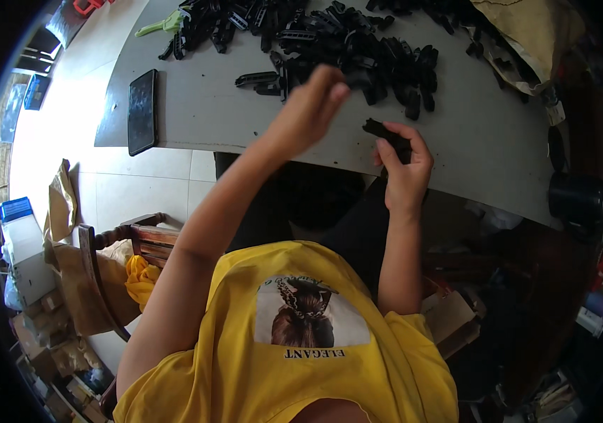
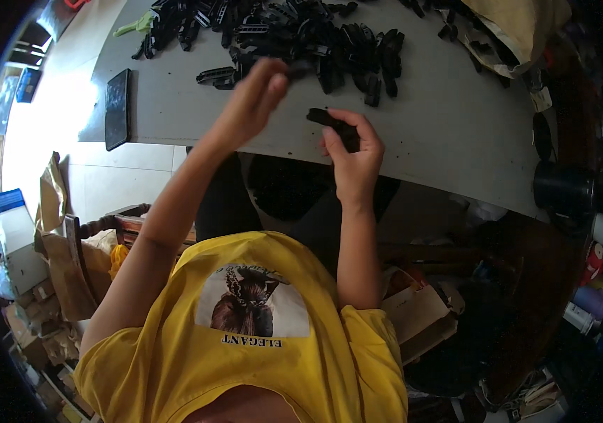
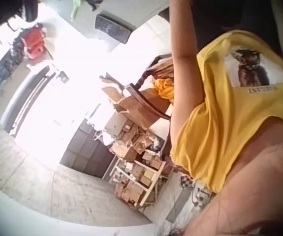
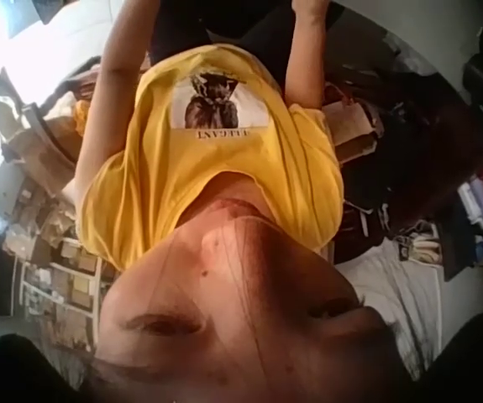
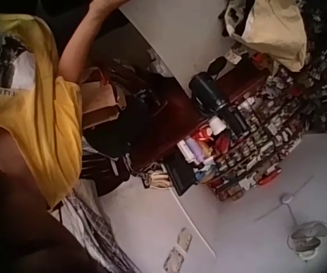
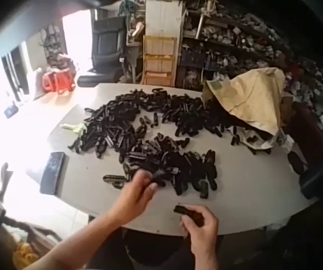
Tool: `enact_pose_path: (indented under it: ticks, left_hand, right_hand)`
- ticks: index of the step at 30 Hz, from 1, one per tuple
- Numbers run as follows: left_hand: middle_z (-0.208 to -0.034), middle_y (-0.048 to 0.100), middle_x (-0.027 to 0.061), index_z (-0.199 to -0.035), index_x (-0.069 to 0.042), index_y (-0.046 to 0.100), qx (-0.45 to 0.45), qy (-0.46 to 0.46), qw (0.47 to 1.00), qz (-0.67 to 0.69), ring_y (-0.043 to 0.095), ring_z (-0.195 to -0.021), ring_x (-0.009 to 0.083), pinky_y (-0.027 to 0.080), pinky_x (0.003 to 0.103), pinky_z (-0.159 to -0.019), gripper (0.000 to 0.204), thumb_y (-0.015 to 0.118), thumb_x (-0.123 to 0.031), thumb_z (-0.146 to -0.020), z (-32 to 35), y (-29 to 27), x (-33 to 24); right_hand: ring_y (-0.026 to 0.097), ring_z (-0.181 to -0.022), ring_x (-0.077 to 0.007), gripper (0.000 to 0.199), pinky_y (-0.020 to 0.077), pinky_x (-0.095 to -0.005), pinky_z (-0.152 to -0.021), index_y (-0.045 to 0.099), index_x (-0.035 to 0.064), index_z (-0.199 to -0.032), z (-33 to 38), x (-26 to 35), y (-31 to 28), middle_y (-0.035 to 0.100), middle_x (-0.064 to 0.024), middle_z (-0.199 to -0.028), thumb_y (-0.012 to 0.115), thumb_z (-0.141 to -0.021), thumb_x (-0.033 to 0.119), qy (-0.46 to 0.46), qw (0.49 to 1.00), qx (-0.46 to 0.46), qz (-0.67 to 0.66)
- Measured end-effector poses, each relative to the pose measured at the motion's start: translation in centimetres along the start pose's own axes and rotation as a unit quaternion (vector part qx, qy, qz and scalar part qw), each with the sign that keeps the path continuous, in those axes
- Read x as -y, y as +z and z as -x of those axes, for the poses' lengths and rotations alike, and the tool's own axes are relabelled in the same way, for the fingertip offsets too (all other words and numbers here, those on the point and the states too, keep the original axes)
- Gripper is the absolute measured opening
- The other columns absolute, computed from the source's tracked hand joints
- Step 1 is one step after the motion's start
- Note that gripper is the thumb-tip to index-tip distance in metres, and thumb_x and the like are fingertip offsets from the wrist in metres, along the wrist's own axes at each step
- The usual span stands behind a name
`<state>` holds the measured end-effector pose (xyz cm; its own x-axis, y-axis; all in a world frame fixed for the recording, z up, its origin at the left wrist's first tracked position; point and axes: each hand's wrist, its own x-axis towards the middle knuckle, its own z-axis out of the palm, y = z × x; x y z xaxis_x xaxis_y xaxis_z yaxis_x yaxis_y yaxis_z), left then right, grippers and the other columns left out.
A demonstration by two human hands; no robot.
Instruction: Manually assembling or inspecting small black plastic components on a workbench.
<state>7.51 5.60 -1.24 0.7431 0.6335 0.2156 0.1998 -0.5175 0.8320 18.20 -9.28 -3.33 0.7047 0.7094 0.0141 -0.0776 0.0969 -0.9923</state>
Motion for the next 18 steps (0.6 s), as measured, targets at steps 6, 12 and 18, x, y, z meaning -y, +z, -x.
enact_pose_path:
  ticks: [6, 12, 18]
  left_hand:
    - [-0.082, 0.059, 0.0218, -0.108, 0.001, 0.044, 0.126, 0.008, 0.988, 0.091, 0.057, -0.078, 0.0404, 0.045, 0.040, -0.065, 0.031, 0.055, -0.020, -0.088, 3.3, 1.3, -2.6]
    - [-0.091, 0.057, 0.0254, -0.108, 0.002, 0.044, 0.140, 0.060, 0.982, 0.109, 0.053, -0.088, 0.0430, 0.044, 0.042, -0.071, 0.029, 0.056, -0.011, -0.085, 4.6, 2.0, -2.4]
    - [-0.081, 0.061, 0.0198, -0.110, 0.004, 0.050, 0.218, -0.090, 0.947, 0.218, 0.062, -0.072, 0.0336, 0.048, 0.037, -0.063, 0.032, 0.058, -0.011, -0.084, 5.2, 0.3, -3.6]
  right_hand:
    - [0.048, -0.063, -0.0055, 0.011, 0.0384, -0.0190, -0.055, 0.060, 0.0008, -0.096, 1.2, 1.5, 0.8, 0.056, -0.0020, -0.095, 0.058, -0.086, 0.002, -0.080, 0.996, 0.007, -0.049]
    - [0.052, -0.072, -0.0114, 0.010, 0.0434, -0.0238, -0.065, 0.061, -0.0010, -0.091, 2.0, 2.4, 1.1, 0.055, -0.0042, -0.094, 0.062, -0.082, 0.004, -0.327, 0.897, 0.012, 0.295]
    - [0.054, -0.071, -0.0113, 0.035, 0.0454, -0.0229, -0.062, 0.057, 0.0040, -0.106, 2.8, 1.8, 0.0, 0.060, -0.0074, -0.093, 0.072, -0.075, 0.010, 0.056, 0.990, 0.075, -0.109]
